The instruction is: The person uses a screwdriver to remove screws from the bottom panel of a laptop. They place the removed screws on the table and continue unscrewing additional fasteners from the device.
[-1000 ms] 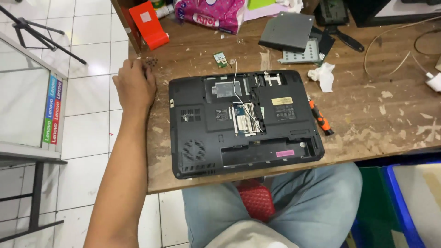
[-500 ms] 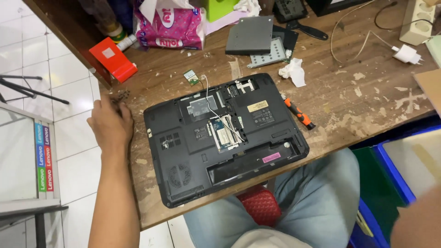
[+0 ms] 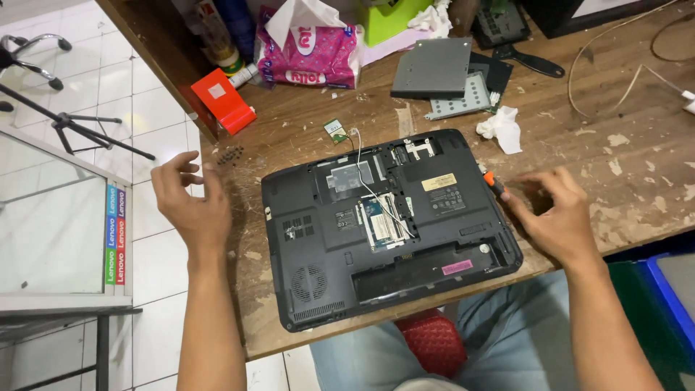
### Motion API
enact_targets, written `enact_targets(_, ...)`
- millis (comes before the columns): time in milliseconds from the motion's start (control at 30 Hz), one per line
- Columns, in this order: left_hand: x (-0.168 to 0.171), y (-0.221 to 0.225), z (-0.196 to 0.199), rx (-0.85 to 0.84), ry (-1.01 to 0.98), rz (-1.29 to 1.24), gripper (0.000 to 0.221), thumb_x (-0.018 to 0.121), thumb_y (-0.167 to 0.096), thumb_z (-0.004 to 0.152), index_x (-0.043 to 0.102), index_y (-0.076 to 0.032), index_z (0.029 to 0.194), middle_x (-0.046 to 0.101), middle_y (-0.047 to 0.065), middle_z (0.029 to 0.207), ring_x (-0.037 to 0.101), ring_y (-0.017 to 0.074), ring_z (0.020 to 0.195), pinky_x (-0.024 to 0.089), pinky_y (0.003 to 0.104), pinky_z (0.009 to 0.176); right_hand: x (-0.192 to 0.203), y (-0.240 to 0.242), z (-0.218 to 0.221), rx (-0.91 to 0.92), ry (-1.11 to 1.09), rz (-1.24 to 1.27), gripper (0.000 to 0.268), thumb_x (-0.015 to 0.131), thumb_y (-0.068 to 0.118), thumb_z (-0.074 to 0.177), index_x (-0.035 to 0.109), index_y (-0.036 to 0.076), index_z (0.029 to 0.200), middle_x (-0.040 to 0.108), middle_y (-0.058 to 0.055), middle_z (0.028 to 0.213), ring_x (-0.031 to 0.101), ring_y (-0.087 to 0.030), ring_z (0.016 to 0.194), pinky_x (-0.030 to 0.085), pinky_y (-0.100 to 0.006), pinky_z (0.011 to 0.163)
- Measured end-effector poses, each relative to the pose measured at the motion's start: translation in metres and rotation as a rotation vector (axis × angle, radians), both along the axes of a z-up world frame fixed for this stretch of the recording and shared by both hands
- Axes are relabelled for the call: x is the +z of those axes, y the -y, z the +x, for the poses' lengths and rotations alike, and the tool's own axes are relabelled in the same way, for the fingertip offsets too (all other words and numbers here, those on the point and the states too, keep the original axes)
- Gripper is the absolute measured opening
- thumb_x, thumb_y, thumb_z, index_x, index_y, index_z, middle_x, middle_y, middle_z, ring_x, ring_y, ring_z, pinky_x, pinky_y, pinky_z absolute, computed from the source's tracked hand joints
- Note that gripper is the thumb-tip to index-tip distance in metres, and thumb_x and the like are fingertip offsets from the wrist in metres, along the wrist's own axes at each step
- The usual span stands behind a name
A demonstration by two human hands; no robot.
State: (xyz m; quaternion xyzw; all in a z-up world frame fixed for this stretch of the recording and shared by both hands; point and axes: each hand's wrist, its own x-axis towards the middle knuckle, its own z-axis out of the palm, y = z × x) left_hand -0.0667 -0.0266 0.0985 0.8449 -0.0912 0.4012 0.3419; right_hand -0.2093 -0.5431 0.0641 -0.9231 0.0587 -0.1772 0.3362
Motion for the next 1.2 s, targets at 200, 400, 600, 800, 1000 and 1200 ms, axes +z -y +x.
enact_targets(200,0.056,0.074,-0.088,-0.187,-0.134,-0.063,0.019,0.07,0.002,0.106,0.064,0.001,0.124,0.061,0.016,0.115,0.059,0.0242,0.099,0.052,0.034,0.089,-0.009,0.001,0.0,-0.011,-0.027,-0.068,0.025,0.089,0.024,0.095,0.081,0.006,0.11,0.069,-0.008,0.099,0.062,-0.02,0.08,0.051,-0.034,0.075)
enact_targets(400,0.06,0.142,-0.147,-0.39,-0.295,-0.123,0.018,0.07,-0.015,0.102,0.068,-0.005,0.117,0.065,0.012,0.105,0.066,0.0279,0.103,0.053,0.04,0.096,-0.014,0.005,0.002,0.008,-0.002,-0.17,0.022,0.083,0.024,0.1,0.08,0.004,0.109,0.073,-0.011,0.101,0.067,-0.03,0.09,0.051,-0.044,0.08)
enact_targets(600,0.032,0.166,-0.143,-0.453,-0.346,-0.148,0.018,0.073,-0.014,0.102,0.07,-0.008,0.118,0.062,0.01,0.106,0.064,0.0201,0.095,0.054,0.036,0.093,-0.006,0.007,-0.006,-0.056,0.161,0.005,0.007,0.082,0.006,0.104,0.08,0.003,0.11,0.071,-0.012,0.105,0.068,-0.026,0.096,0.052,-0.038,0.086)
enact_targets(800,0.029,0.167,-0.146,-0.526,-0.389,-0.122,0.015,0.07,-0.017,0.104,0.072,-0.006,0.115,0.067,0.007,0.1,0.068,0.0166,0.087,0.056,0.032,0.085,-0.02,0.021,-0.014,-0.181,0.28,0.538,0.027,0.083,0.011,0.106,0.061,0.01,0.121,0.071,-0.009,0.112,0.066,-0.013,0.079,0.059,-0.027,0.076)
enact_targets(1000,0.025,0.168,-0.15,-0.555,-0.427,-0.012,0.012,0.072,-0.023,0.104,0.072,-0.011,0.109,0.072,0.001,0.099,0.069,0.0162,0.086,0.05,0.038,0.09,-0.018,0.024,-0.017,-0.023,0.453,0.937,0.035,0.075,0.024,0.11,0.045,0.015,0.126,0.069,-0.018,0.116,0.074,-0.028,0.1,0.07,-0.04,0.079)
enact_targets(1200,0.023,0.167,-0.149,-0.561,-0.447,0.019,0.019,0.071,-0.029,0.104,0.074,-0.01,0.107,0.075,0.002,0.098,0.07,0.0178,0.088,0.051,0.039,0.089,0.029,-0.013,-0.045,0.059,0.472,0.569,0.029,0.072,0.018,0.11,0.047,0.011,0.125,0.067,-0.018,0.098,0.075,-0.025,0.09,0.063,-0.032,0.081)
